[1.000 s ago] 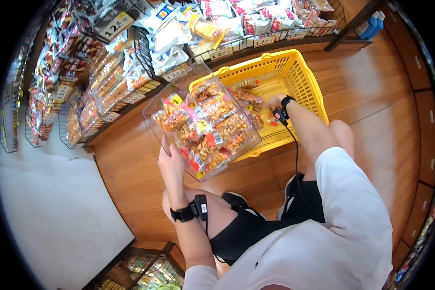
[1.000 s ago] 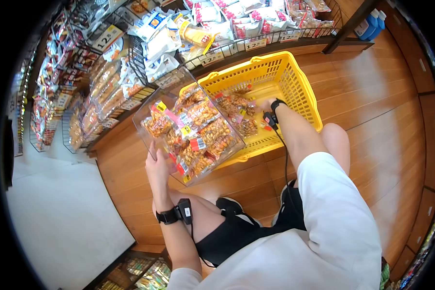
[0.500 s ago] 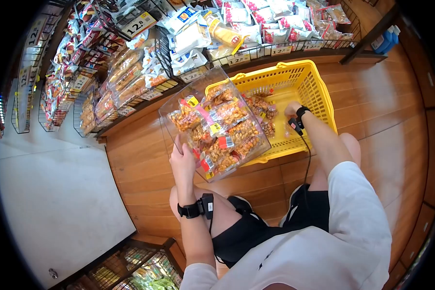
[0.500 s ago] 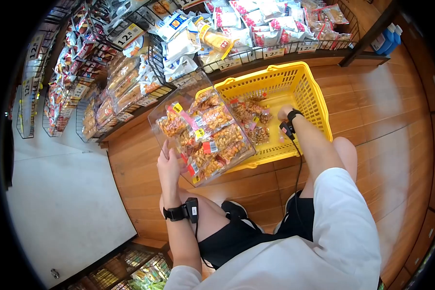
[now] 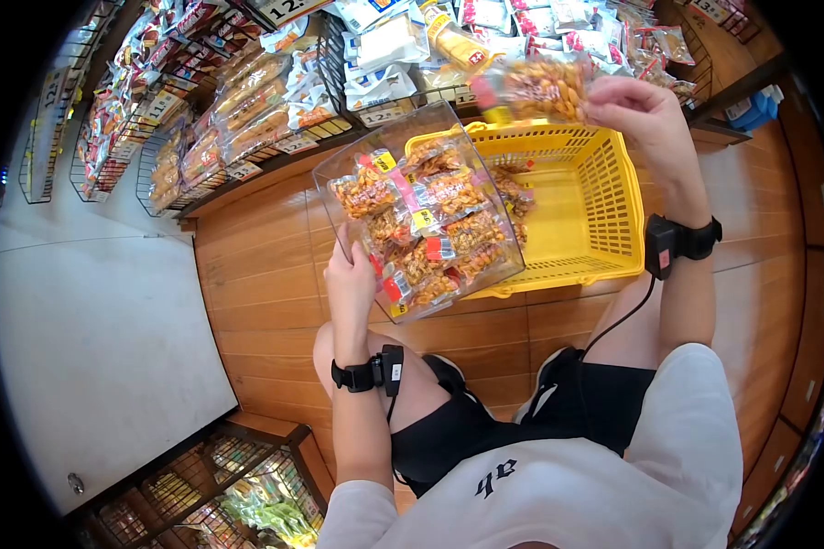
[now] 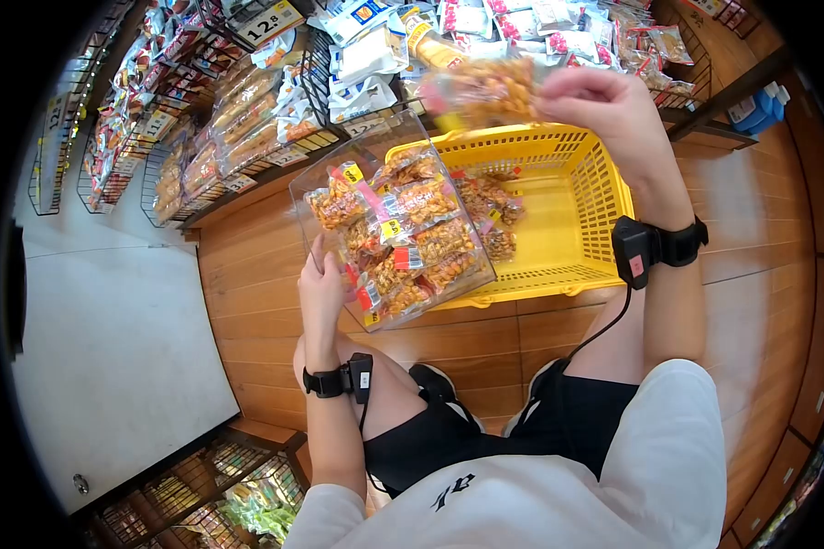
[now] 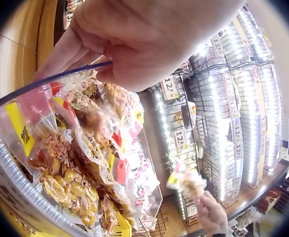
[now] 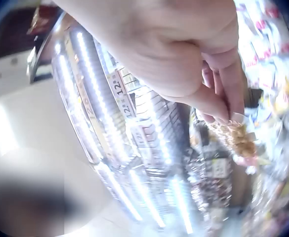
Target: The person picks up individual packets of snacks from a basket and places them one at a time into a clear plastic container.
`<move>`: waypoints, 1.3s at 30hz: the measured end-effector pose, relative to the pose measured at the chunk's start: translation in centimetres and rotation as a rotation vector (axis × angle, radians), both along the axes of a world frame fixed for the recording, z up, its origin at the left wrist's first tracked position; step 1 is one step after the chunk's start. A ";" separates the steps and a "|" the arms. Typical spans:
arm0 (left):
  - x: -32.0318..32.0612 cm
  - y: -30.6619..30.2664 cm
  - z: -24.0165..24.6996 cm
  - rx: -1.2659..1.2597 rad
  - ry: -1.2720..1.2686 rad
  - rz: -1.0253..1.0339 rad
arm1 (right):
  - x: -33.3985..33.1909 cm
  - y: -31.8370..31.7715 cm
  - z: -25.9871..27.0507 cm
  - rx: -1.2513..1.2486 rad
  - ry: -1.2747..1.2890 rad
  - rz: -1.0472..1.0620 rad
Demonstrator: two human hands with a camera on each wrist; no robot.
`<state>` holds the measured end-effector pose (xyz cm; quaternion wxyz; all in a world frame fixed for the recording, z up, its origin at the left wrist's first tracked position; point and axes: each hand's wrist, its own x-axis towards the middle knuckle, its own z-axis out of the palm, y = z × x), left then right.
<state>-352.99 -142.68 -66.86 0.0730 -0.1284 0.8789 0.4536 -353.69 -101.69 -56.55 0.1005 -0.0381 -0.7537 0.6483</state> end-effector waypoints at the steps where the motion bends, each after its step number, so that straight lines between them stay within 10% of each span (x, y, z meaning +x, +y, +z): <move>1: 0.0 -0.2 -0.2 -0.005 0.000 -0.008 | -0.2 -1.6 1.0 -0.030 0.022 0.006; 9: 0.0 -0.5 -0.6 0.006 -0.052 -0.018 | -4.1 -13.2 -5.7 0.047 -0.215 0.067; 13: -0.8 -3.4 -4.8 -0.068 0.045 -0.137 | -5.2 -15.3 -9.3 0.623 0.259 -0.117; 18: -0.1 -0.7 -0.8 0.092 -0.140 -0.021 | -2.7 -12.7 -5.2 0.739 0.415 -0.223; 21: 0.1 -0.7 -0.9 0.149 -0.100 0.020 | -3.9 -7.1 -5.8 0.736 0.059 -0.293; 29: -0.1 -1.4 -1.4 0.114 -0.169 0.034 | -4.9 -2.0 -25.6 0.692 -0.876 0.338; 32: -0.2 -1.9 -1.8 0.115 -0.171 0.028 | -4.9 -4.0 -29.6 0.611 -1.060 0.098; 39: 0.1 -1.6 -1.3 0.104 -0.181 0.022 | -5.3 -9.0 -30.0 1.254 -0.464 0.629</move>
